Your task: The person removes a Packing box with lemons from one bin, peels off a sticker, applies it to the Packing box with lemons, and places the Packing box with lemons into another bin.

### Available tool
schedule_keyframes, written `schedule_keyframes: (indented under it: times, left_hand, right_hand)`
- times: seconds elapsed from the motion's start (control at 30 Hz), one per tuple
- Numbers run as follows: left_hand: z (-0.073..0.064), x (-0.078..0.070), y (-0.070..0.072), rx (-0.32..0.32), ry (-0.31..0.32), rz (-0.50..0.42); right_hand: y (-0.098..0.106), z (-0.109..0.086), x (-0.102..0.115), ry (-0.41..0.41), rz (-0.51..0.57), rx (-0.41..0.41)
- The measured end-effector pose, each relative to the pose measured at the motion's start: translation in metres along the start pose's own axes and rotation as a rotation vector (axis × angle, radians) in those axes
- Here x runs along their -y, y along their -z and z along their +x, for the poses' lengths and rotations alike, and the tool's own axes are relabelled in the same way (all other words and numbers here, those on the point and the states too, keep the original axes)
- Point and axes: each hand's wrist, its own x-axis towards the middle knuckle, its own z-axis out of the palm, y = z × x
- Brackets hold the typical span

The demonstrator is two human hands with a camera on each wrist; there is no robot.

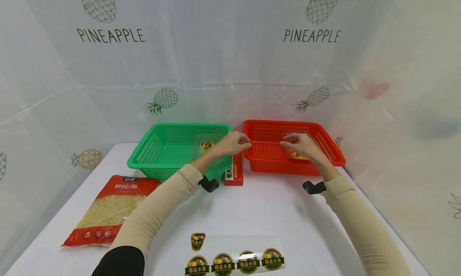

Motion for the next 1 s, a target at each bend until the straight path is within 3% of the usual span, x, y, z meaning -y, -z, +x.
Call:
schedule_keyframes:
  times: [0.13,0.3,0.6,0.77,1.0]
  left_hand:
    - [0.012,-0.009,-0.013,-0.024,0.012,0.029]
    - [0.023,-0.022,-0.030,-0.027,0.025,-0.013]
    - [0.040,-0.036,-0.056,-0.023,0.078,-0.050]
    - [0.051,-0.040,-0.065,-0.034,0.119,-0.107]
    - [0.056,-0.048,-0.073,-0.083,0.155,-0.131]
  right_hand:
    - [0.015,-0.005,-0.015,-0.035,-0.052,-0.050]
    - [0.030,-0.010,-0.036,-0.093,-0.083,-0.094]
    - [0.042,-0.016,-0.058,-0.170,-0.201,-0.163]
    - [0.041,-0.014,-0.062,-0.186,-0.246,-0.144]
    - [0.039,-0.010,-0.060,-0.286,-0.267,-0.025]
